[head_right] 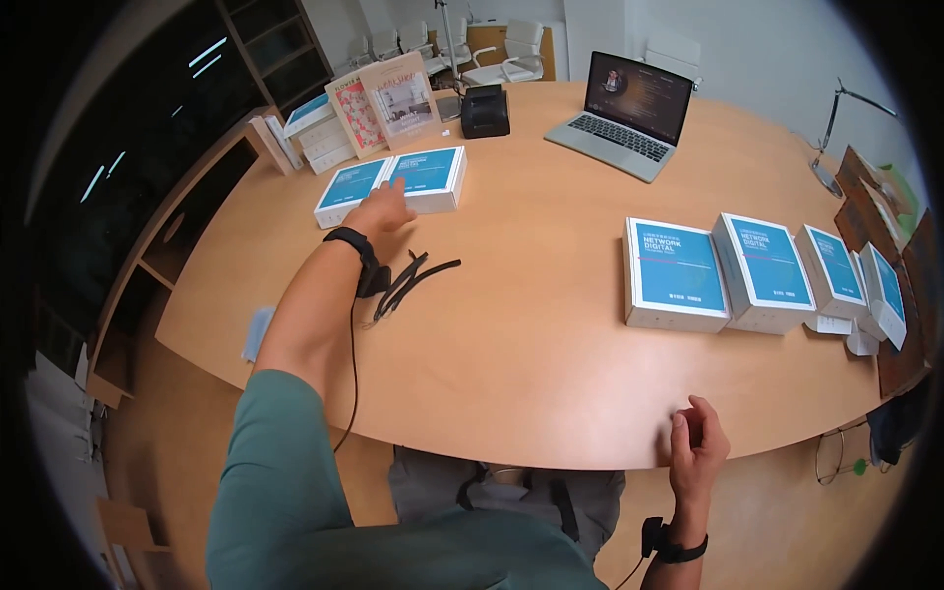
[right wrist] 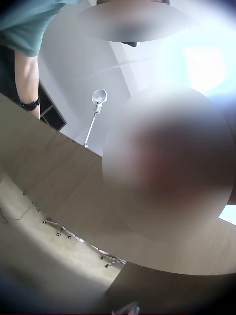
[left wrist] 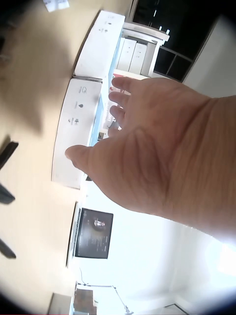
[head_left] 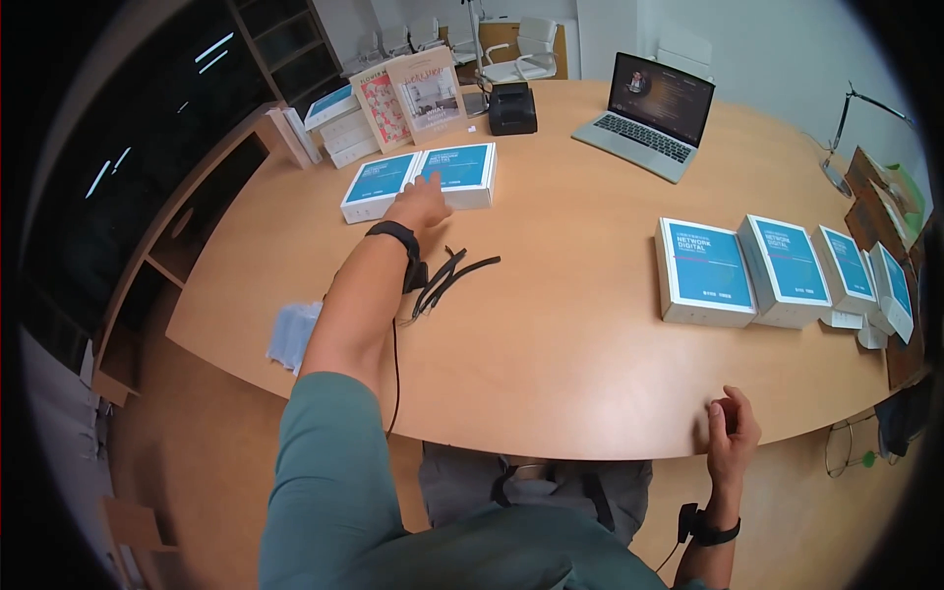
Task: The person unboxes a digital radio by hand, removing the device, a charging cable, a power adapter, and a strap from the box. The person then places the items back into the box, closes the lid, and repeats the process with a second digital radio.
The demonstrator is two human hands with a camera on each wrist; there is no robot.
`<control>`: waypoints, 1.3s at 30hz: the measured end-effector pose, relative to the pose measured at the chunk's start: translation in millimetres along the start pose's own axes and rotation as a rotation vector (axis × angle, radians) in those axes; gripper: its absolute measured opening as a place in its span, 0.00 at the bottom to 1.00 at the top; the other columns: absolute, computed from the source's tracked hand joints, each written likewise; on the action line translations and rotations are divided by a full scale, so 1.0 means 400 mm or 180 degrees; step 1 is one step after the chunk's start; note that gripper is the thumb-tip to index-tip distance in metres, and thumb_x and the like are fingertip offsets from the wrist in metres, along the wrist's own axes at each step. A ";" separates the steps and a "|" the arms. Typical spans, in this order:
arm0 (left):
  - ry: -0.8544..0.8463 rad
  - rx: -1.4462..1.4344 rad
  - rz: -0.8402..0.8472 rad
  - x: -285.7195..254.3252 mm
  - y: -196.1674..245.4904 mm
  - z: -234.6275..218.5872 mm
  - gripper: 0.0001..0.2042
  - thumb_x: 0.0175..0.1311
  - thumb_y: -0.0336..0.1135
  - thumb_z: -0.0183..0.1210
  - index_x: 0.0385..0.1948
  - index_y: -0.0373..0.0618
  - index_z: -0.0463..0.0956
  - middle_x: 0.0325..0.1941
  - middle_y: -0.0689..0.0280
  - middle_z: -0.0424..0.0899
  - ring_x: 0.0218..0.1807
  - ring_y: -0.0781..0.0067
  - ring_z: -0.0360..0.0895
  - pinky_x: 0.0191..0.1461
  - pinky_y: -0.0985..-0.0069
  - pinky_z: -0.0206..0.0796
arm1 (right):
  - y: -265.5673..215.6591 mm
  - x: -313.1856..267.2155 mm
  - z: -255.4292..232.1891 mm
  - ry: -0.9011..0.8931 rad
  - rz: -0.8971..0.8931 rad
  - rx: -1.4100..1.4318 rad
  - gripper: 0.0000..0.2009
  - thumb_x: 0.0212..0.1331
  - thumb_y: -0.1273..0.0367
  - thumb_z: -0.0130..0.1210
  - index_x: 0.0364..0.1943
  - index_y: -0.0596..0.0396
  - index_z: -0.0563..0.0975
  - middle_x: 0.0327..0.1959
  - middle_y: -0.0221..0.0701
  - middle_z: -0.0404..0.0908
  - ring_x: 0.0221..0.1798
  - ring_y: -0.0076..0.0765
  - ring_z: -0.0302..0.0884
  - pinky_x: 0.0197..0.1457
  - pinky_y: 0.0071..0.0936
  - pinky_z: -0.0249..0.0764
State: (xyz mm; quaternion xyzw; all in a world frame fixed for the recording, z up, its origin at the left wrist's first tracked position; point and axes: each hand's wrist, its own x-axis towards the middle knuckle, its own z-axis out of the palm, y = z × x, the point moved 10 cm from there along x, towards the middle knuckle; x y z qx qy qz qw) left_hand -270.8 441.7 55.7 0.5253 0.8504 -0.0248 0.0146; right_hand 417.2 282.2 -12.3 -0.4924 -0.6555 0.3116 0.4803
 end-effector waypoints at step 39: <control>-0.0305 -0.0311 0.2378 -0.798 0.377 0.020 0.34 0.76 0.42 0.67 0.82 0.52 0.66 0.45 0.45 0.87 0.49 0.39 0.85 0.56 0.48 0.76 | -0.235 -0.034 0.264 -0.1439 0.0219 0.0038 0.34 0.66 0.71 0.71 0.78 0.54 0.73 0.61 0.42 0.85 0.55 0.34 0.85 0.59 0.32 0.83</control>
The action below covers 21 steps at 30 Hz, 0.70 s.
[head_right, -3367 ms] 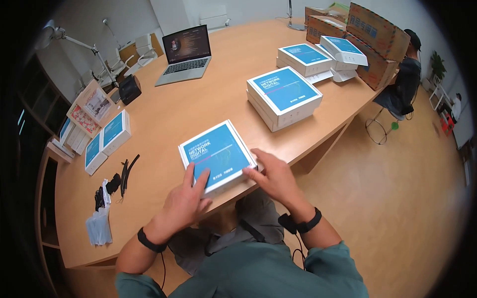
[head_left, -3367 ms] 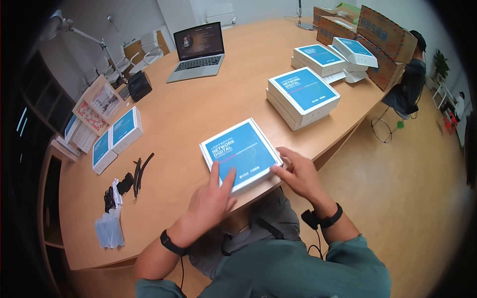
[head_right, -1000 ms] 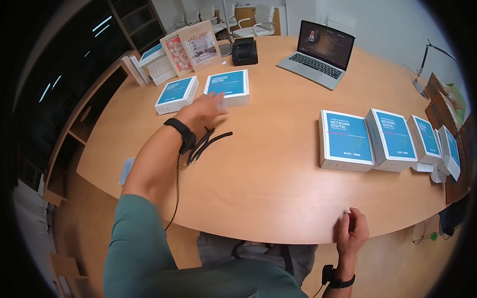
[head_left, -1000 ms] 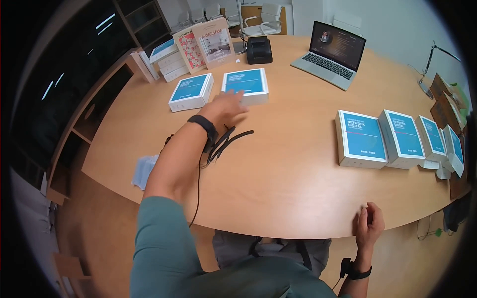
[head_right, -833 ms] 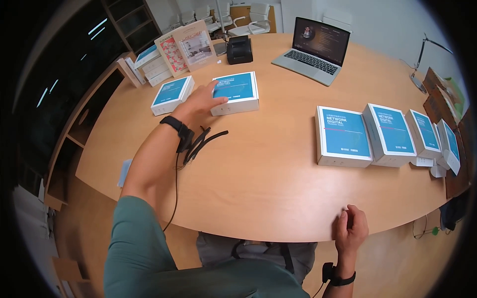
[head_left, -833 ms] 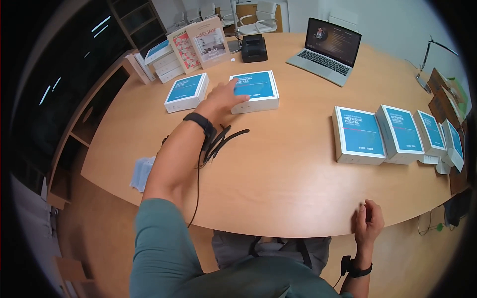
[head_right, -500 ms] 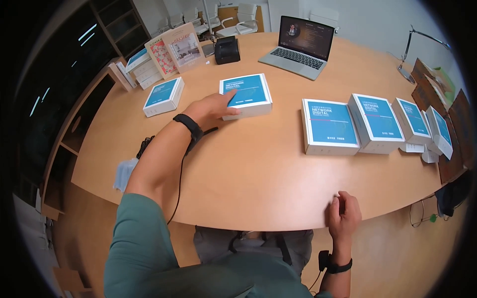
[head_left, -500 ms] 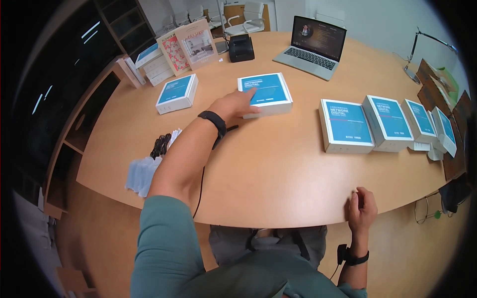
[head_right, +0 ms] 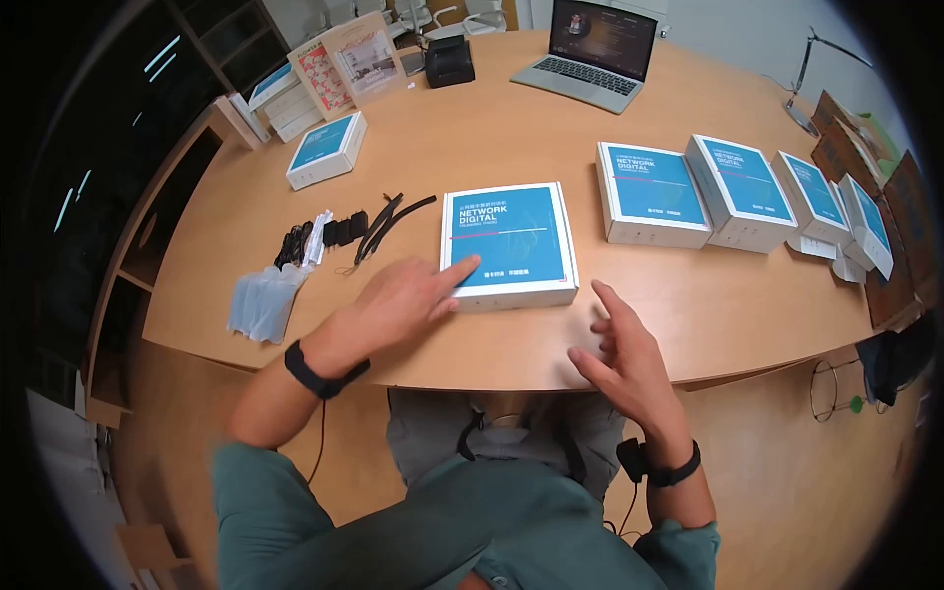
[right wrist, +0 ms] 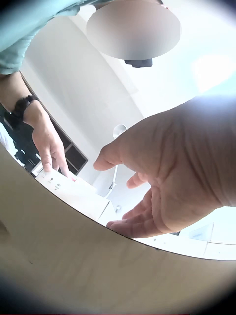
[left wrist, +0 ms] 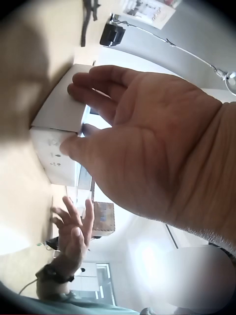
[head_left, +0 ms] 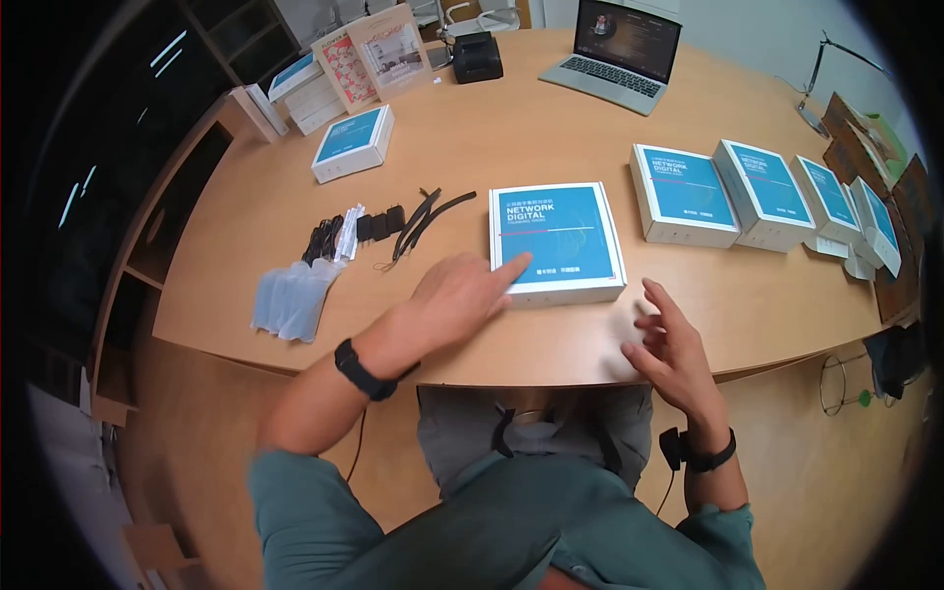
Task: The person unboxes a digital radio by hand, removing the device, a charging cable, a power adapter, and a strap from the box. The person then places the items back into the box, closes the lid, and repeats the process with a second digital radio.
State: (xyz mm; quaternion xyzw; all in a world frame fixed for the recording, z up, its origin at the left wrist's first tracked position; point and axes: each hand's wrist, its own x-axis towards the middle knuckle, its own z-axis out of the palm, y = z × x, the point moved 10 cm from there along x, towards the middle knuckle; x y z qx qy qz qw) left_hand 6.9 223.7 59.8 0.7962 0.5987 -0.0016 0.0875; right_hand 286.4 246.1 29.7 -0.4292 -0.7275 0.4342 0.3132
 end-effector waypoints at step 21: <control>0.1931 -0.0845 -0.0536 -0.150 0.015 0.060 0.37 0.67 0.31 0.72 0.80 0.46 0.69 0.58 0.49 0.82 0.59 0.44 0.81 0.64 0.56 0.76 | -0.050 0.006 0.086 0.0564 -0.1392 -0.0710 0.23 0.63 0.78 0.71 0.64 0.54 0.85 0.55 0.40 0.88 0.54 0.40 0.90 0.55 0.31 0.85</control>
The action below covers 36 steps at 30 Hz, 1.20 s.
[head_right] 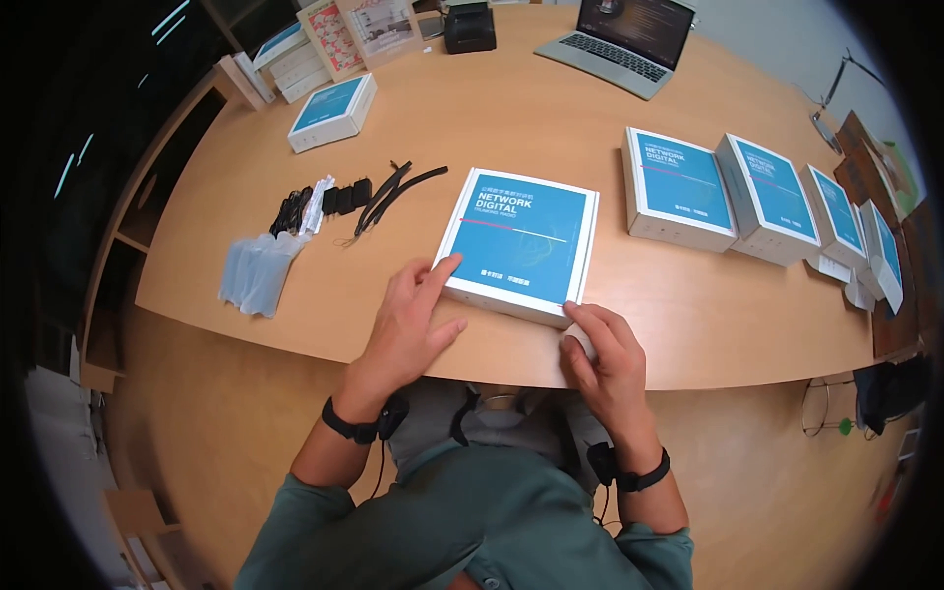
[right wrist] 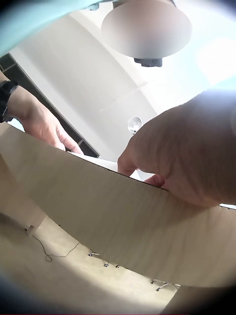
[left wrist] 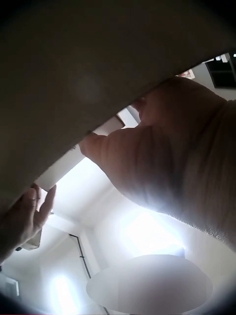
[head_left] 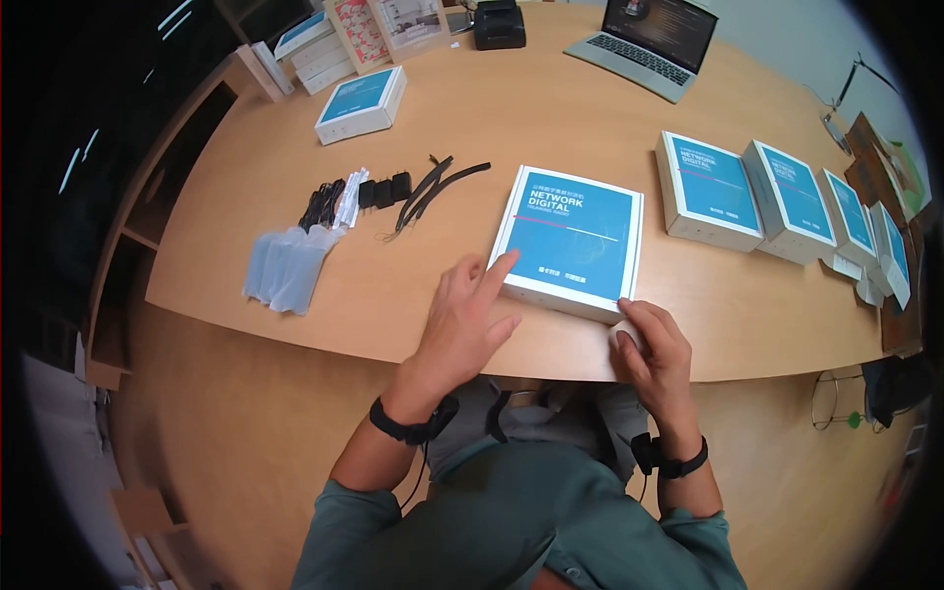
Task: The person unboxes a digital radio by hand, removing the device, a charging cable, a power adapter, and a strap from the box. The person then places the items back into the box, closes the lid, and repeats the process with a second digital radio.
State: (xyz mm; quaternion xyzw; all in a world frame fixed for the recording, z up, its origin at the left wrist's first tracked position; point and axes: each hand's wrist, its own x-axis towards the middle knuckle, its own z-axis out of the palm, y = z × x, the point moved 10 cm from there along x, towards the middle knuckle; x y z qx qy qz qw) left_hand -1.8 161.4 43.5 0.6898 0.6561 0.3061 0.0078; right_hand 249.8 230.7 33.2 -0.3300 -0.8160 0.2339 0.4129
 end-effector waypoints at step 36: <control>-0.0114 0.0511 0.1347 -0.028 0.193 -0.088 0.34 0.45 0.29 0.79 0.62 0.42 0.84 0.62 0.51 0.85 0.62 0.45 0.83 0.66 0.50 0.76 | -0.067 -0.070 -0.048 0.0320 -0.0406 0.0043 0.32 0.56 0.80 0.72 0.69 0.60 0.80 0.68 0.47 0.78 0.62 0.54 0.84 0.64 0.43 0.84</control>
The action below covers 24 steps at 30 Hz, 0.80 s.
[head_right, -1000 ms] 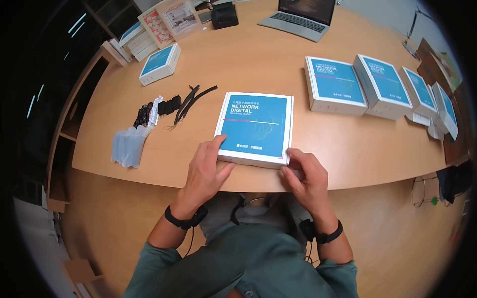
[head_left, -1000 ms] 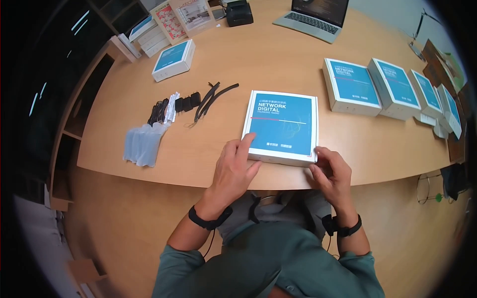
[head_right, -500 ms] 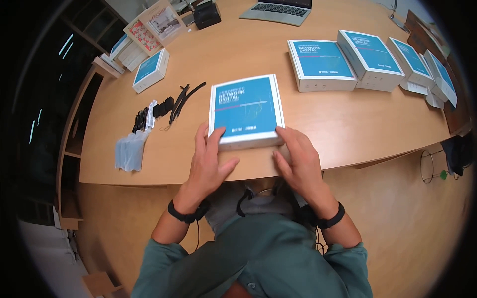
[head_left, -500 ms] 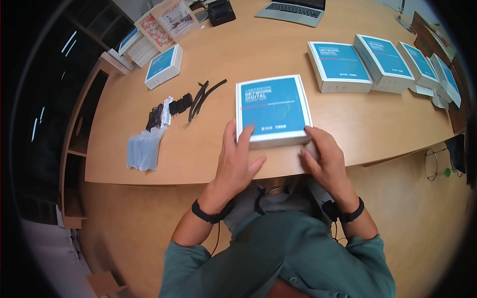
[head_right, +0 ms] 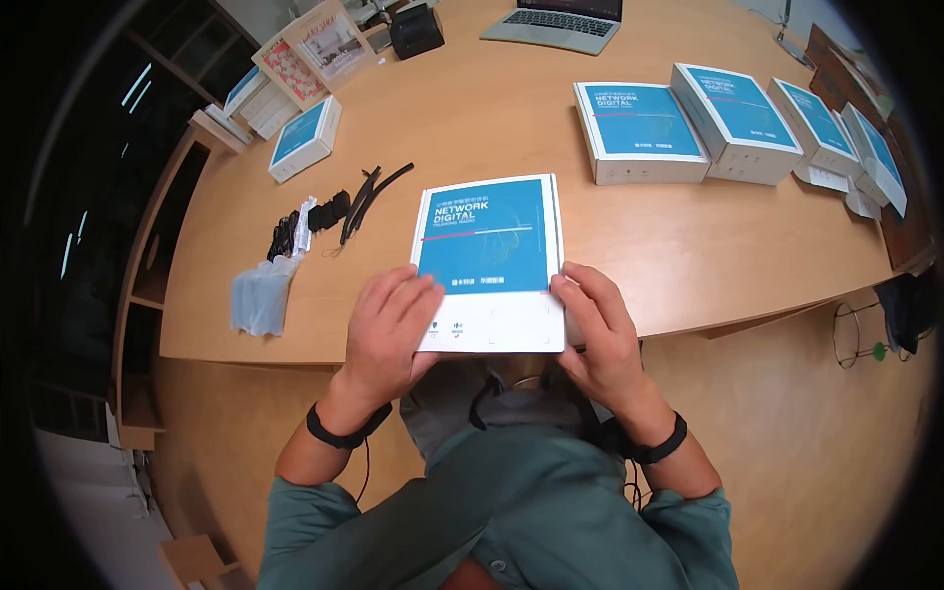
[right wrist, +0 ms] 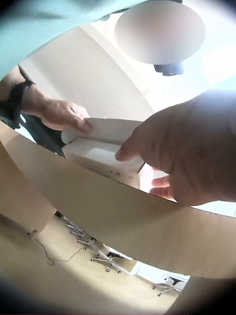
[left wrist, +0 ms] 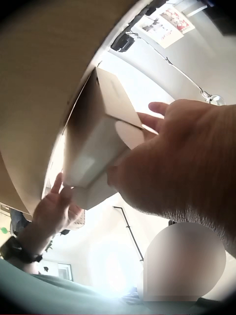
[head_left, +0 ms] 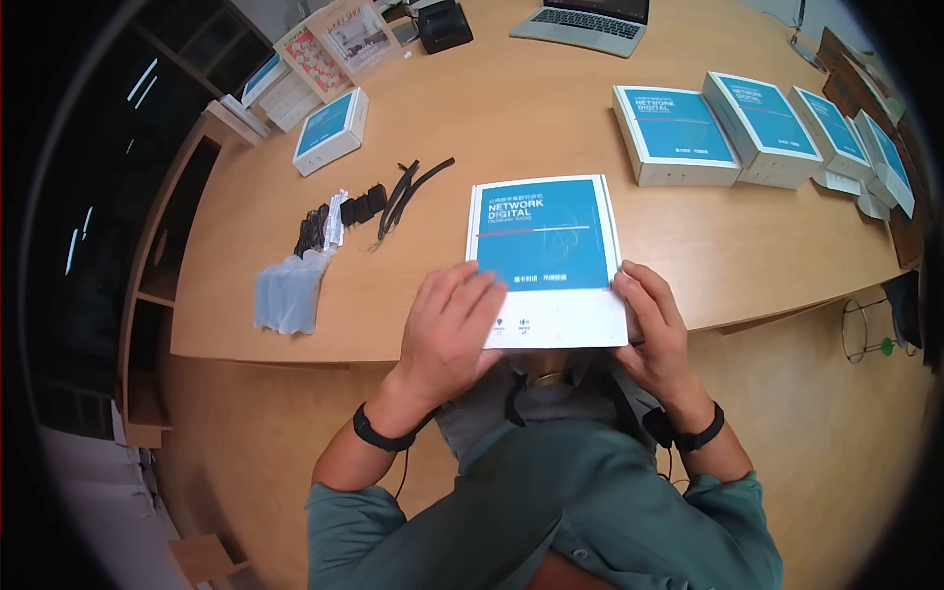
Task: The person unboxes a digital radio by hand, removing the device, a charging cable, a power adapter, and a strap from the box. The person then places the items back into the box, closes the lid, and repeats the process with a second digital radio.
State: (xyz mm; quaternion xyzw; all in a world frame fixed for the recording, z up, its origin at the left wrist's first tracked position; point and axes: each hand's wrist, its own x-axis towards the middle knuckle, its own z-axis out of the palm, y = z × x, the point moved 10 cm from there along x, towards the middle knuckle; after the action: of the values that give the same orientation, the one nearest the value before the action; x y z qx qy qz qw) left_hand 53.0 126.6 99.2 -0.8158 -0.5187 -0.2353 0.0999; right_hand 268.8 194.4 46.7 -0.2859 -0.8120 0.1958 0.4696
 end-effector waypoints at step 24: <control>-0.0065 0.0029 -0.1452 0.473 -0.680 0.244 0.19 0.73 0.40 0.67 0.61 0.45 0.86 0.53 0.45 0.92 0.56 0.41 0.90 0.61 0.54 0.80 | 0.056 0.002 0.019 -0.0063 0.0382 0.0343 0.13 0.63 0.72 0.75 0.49 0.58 0.88 0.57 0.43 0.83 0.57 0.47 0.87 0.60 0.38 0.85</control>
State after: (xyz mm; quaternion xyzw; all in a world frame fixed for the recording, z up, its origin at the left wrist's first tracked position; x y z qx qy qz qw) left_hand -96.2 437.6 84.5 -0.6793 -0.6918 -0.2411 0.0425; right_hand 268.1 211.6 30.4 -0.3063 -0.7863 0.2699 0.4637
